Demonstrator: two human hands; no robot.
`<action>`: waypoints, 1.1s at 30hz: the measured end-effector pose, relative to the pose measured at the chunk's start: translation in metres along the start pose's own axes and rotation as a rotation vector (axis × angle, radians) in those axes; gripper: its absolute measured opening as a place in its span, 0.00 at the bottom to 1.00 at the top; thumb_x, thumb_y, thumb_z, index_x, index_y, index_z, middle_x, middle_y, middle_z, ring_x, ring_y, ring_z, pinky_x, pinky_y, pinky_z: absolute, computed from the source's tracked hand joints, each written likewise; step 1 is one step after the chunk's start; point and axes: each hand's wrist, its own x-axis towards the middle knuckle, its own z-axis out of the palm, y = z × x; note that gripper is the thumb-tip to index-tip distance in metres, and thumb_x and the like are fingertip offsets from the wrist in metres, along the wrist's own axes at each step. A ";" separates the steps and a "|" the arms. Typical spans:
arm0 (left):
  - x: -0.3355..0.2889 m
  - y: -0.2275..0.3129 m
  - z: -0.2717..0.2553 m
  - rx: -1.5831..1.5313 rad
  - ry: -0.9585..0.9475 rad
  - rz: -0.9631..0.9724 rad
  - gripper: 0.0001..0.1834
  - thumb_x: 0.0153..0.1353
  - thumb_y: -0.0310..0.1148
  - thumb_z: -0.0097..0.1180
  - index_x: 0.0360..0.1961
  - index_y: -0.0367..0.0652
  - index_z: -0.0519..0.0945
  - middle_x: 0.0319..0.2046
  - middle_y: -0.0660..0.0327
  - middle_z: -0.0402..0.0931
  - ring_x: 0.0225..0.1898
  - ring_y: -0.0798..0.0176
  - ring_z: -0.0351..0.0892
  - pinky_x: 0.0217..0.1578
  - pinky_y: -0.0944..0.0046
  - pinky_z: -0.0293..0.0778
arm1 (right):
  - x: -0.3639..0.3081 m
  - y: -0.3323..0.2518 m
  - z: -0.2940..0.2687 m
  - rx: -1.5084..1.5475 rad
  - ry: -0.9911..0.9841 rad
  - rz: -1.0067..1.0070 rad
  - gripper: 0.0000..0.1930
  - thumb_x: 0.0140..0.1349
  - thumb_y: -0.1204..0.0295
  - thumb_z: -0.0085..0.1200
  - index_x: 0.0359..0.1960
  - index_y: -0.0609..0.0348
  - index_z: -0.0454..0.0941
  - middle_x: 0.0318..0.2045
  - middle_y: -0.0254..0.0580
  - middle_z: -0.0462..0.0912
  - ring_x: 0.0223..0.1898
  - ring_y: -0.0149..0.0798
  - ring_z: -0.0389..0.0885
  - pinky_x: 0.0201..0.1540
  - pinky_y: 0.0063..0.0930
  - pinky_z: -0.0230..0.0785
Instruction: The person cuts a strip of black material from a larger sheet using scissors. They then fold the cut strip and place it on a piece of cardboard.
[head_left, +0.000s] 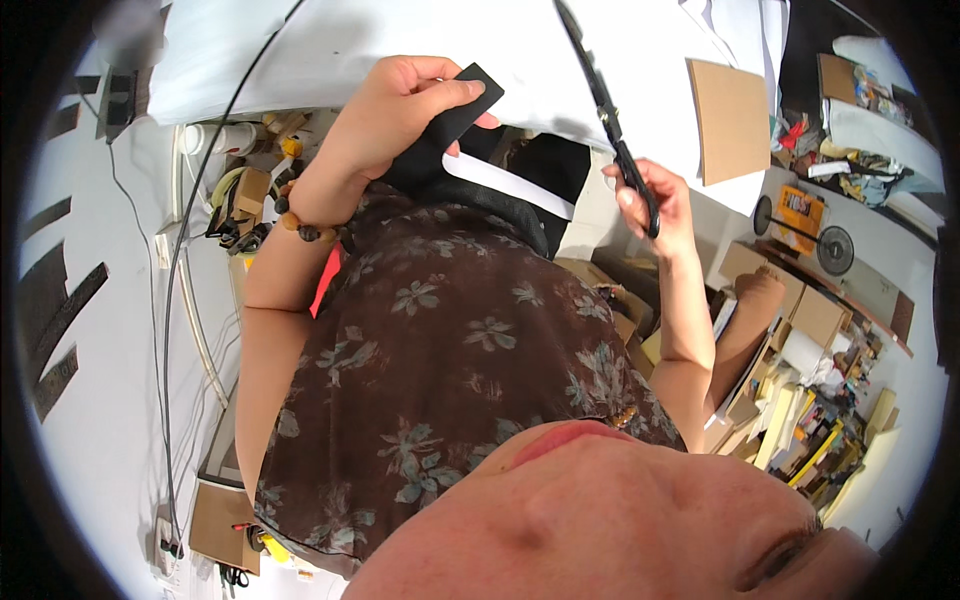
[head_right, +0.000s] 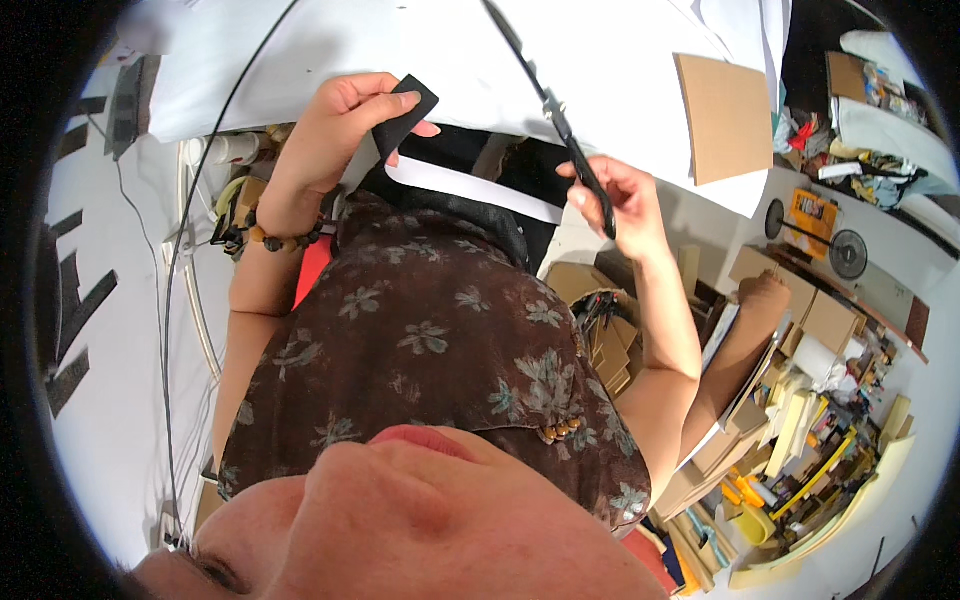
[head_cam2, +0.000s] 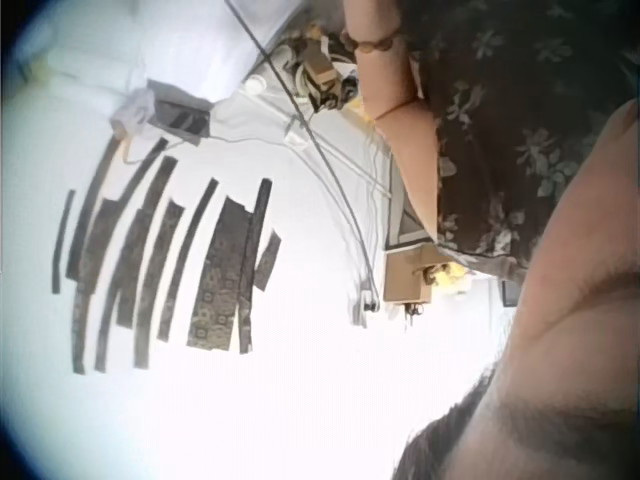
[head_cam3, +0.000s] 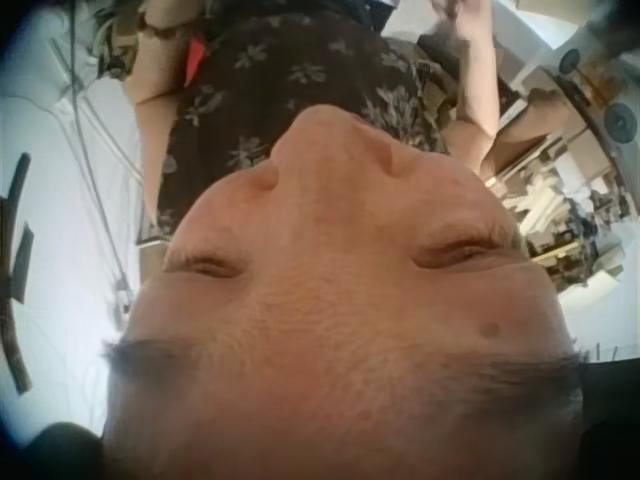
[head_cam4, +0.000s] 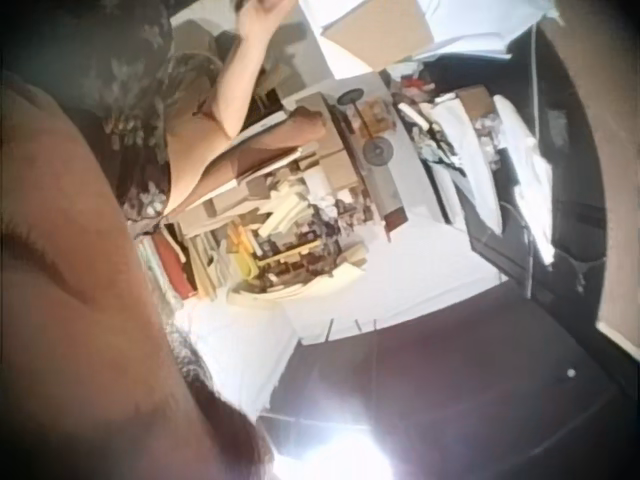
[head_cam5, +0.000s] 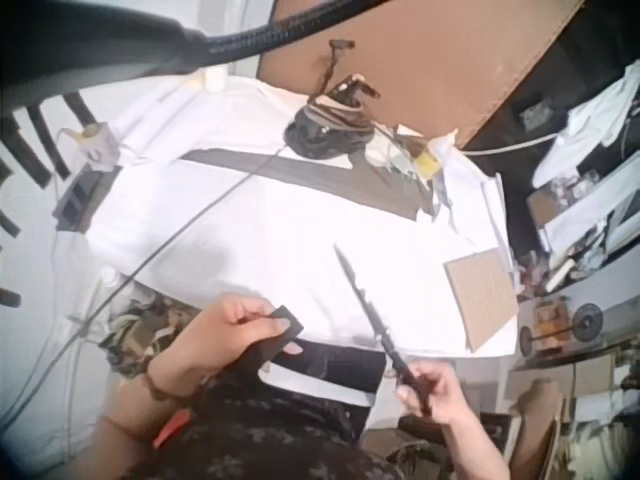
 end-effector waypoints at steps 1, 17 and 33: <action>0.001 -0.002 0.004 0.023 0.012 -0.003 0.12 0.64 0.32 0.55 0.33 0.31 0.80 0.31 0.51 0.85 0.19 0.72 0.75 0.21 0.73 0.72 | -0.016 0.005 0.003 0.026 0.005 0.016 0.16 0.60 0.70 0.65 0.47 0.65 0.80 0.20 0.23 0.73 0.17 0.16 0.65 0.18 0.13 0.53; 0.008 -0.020 0.027 0.024 0.040 0.042 0.11 0.63 0.32 0.59 0.31 0.33 0.84 0.28 0.60 0.84 0.22 0.75 0.76 0.24 0.74 0.73 | 0.035 0.043 0.000 -0.736 0.319 -0.297 0.21 0.48 0.61 0.73 0.41 0.61 0.84 0.18 0.30 0.72 0.20 0.24 0.70 0.24 0.22 0.64; 0.020 -0.029 0.053 0.055 0.177 0.191 0.07 0.61 0.30 0.64 0.35 0.36 0.86 0.27 0.64 0.84 0.27 0.78 0.77 0.25 0.78 0.66 | 0.075 -0.022 0.054 -0.086 0.306 -0.603 0.14 0.56 0.72 0.67 0.43 0.61 0.81 0.33 0.37 0.83 0.33 0.28 0.80 0.38 0.22 0.73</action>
